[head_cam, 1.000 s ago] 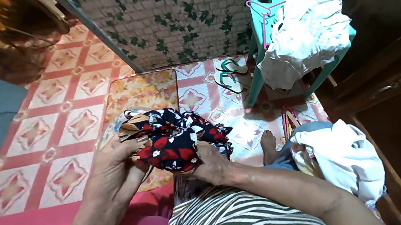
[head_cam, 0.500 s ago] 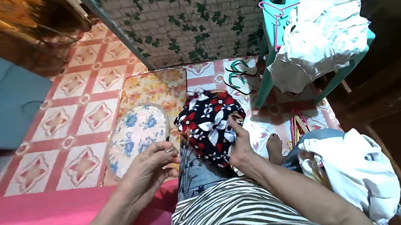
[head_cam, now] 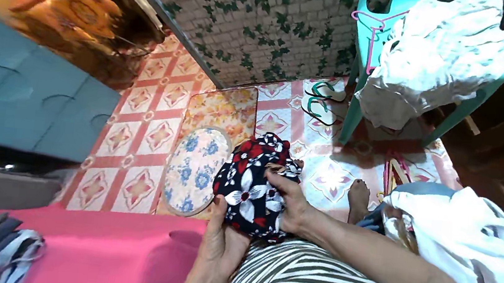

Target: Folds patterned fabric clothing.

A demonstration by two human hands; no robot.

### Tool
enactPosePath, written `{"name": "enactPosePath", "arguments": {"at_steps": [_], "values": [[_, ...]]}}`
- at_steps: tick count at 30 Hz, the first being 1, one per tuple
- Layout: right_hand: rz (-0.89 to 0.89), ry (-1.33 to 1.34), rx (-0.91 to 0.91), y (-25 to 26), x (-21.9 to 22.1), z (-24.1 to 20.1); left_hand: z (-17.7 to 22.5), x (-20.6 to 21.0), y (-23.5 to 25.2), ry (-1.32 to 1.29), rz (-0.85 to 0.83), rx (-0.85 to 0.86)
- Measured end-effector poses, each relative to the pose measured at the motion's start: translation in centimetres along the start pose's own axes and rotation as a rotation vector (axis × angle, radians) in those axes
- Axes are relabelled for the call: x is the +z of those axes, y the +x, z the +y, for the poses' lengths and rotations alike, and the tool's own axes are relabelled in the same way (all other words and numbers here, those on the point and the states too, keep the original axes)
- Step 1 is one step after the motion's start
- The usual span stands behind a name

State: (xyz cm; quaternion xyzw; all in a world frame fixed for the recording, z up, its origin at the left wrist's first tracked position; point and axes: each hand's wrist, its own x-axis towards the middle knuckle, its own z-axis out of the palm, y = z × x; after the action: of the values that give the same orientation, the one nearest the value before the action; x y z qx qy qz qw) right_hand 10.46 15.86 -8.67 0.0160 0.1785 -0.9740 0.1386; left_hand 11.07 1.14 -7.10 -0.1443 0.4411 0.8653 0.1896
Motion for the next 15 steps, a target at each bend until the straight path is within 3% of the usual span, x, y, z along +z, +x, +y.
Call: {"name": "enactPosePath", "arguments": {"at_steps": [3,5,7,11,15], "values": [[-0.157,0.013,0.015,-0.1,0.1,0.5,-1.0,-1.1,-0.3,-0.069,-0.124,0.108],[-0.264,0.046,-0.009,-0.1,0.0,0.7,-1.5,-1.8,-0.5,-0.132,-0.284,0.122],[-0.291,0.054,-0.003,-0.1,0.2,0.6,-1.8,-2.0,-0.6,-0.159,-0.332,0.126],[-0.249,-0.029,0.029,0.2,0.1,-0.2,-1.0,-0.4,0.0,-0.047,-0.046,0.221],[-0.107,-0.203,-0.156,0.4,0.4,-1.7,0.6,1.5,1.9,0.142,0.06,0.403]]}}
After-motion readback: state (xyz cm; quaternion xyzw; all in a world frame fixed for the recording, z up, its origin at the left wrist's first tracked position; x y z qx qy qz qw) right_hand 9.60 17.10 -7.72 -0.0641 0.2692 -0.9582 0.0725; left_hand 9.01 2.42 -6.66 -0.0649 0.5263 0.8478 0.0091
